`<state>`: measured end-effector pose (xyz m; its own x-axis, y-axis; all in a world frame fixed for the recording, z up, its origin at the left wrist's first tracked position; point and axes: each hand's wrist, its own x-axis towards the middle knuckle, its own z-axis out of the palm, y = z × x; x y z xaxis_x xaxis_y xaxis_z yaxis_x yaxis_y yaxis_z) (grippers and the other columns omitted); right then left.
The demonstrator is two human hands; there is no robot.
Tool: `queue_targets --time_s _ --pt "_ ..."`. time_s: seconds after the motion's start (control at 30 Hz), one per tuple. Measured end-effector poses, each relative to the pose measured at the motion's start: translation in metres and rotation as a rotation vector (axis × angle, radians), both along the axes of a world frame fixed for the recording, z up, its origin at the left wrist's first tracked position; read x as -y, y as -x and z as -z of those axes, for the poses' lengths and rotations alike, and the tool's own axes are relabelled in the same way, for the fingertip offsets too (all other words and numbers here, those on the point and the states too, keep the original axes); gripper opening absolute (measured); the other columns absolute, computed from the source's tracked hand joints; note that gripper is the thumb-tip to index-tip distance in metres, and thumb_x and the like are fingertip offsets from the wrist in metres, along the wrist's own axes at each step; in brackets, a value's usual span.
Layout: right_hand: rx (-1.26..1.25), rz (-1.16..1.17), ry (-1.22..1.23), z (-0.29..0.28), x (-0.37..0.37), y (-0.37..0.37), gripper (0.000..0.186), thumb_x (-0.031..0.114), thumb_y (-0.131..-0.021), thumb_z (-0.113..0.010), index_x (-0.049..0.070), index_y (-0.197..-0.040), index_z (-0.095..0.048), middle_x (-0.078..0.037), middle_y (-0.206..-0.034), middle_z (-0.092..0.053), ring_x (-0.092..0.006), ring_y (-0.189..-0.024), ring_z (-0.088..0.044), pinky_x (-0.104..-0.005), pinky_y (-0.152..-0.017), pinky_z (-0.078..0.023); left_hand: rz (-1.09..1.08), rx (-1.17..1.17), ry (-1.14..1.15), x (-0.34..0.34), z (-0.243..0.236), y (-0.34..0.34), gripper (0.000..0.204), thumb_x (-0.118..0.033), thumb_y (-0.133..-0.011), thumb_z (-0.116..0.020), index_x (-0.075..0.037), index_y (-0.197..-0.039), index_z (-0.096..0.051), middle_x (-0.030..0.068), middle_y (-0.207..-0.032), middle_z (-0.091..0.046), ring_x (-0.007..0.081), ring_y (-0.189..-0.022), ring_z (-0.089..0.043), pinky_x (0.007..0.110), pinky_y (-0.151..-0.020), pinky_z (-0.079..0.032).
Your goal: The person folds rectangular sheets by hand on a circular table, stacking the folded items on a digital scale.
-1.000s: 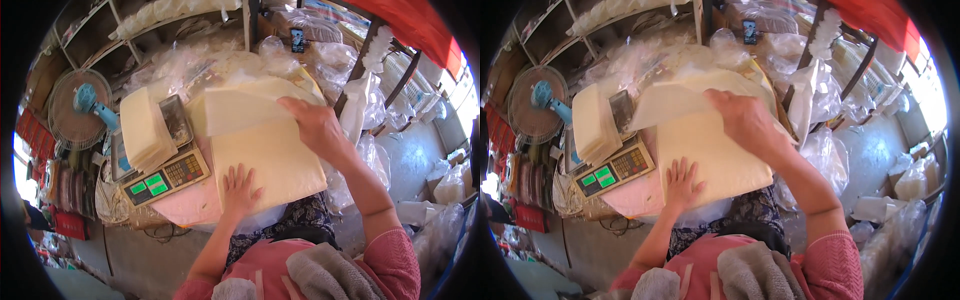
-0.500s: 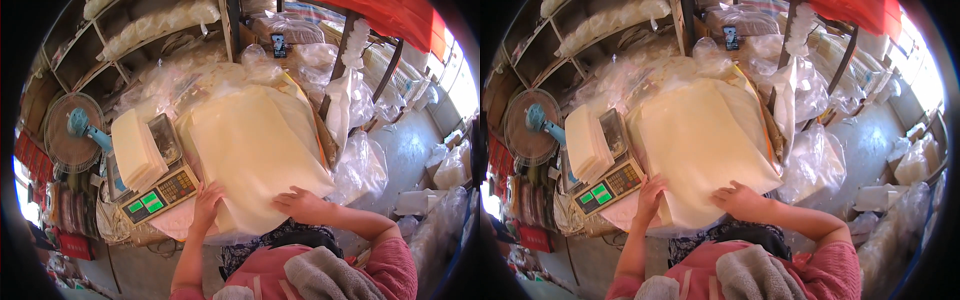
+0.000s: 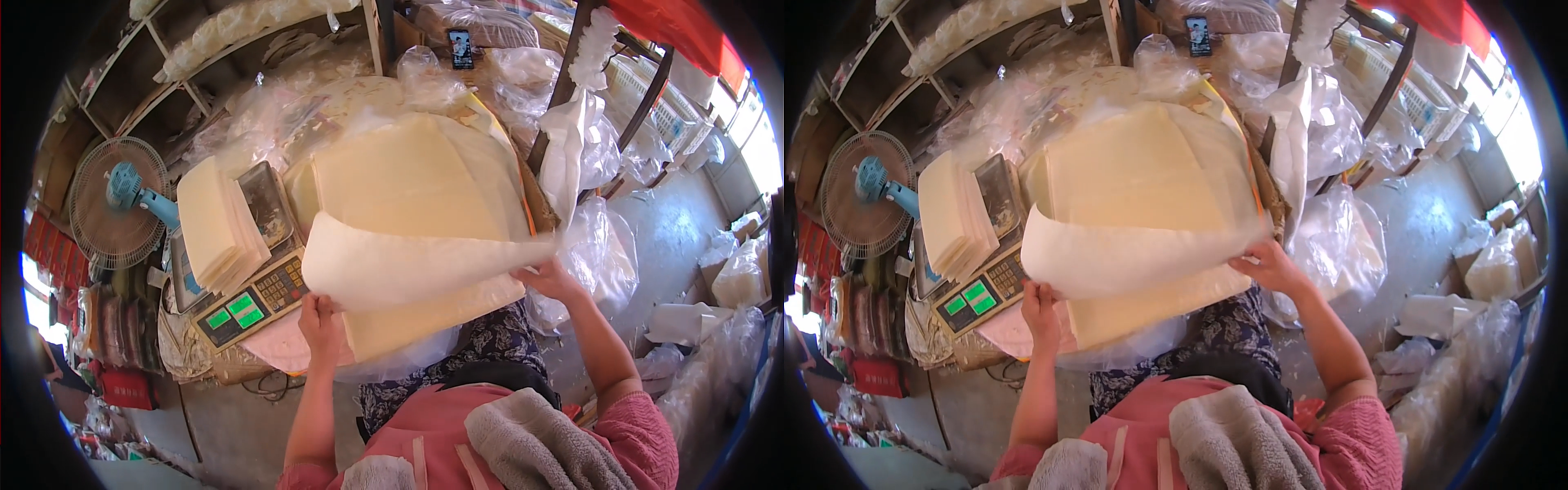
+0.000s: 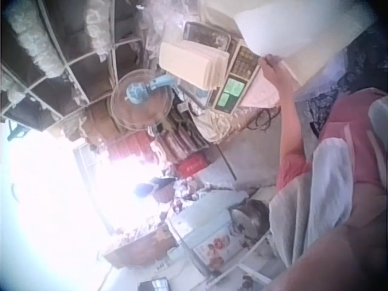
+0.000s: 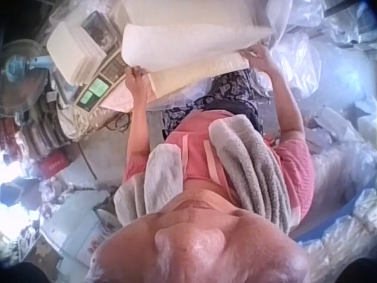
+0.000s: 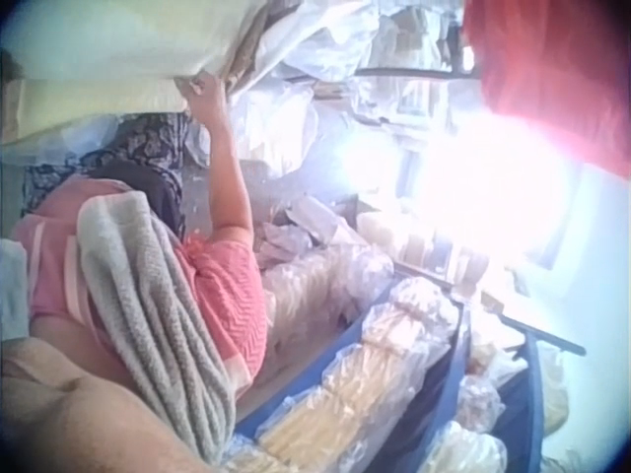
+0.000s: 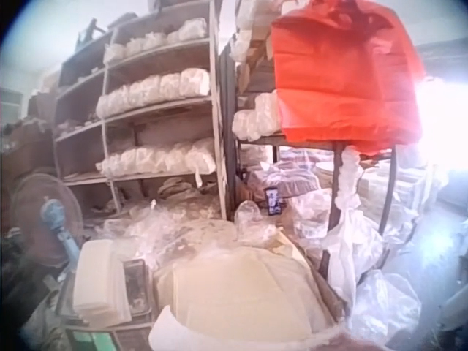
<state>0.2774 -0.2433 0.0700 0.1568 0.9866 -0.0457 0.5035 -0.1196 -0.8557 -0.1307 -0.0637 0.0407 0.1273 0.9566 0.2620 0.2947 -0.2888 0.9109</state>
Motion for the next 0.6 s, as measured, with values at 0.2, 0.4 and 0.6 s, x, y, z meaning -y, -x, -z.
queue_targets --time_s 0.2,0.4,0.6 --pt "-0.384 0.239 -0.237 0.032 -0.046 0.014 0.023 0.019 -0.091 -0.067 0.0 -0.082 -0.056 0.003 -0.065 -0.055 -0.0069 -0.062 -0.049 -0.0315 -0.055 -0.039 -0.095 -0.233 0.086 -0.047 -0.011 -0.042 0.014 -0.018 -0.098 -0.057 -0.005 -0.101 -0.057 0.0119 -0.086 -0.063 0.0265 -0.078 -0.063 0.037 -0.069 -0.051" --pt "0.186 0.624 -0.171 0.038 -0.047 0.042 0.025 0.012 -0.078 -0.067 0.001 -0.099 -0.061 -0.005 -0.065 -0.053 -0.0111 -0.061 -0.05 -0.0316 -0.056 -0.038 0.1 -0.639 -0.503 -0.033 0.004 -0.059 0.048 -0.034 -0.093 -0.063 -0.017 -0.136 -0.053 0.0162 -0.144 -0.046 0.0379 -0.128 -0.047 0.051 -0.102 -0.041" --pt "0.445 0.55 -0.095 -0.001 -0.047 0.065 0.069 0.005 -0.078 -0.059 0.008 -0.144 -0.039 -0.024 -0.128 -0.055 -0.0406 -0.108 -0.059 -0.041 -0.093 -0.048 0.522 -0.95 -0.33 -0.003 0.004 -0.069 0.069 -0.063 -0.09 -0.051 -0.026 -0.148 -0.043 0.009 -0.16 -0.024 0.0307 -0.15 -0.013 0.063 -0.116 -0.005"
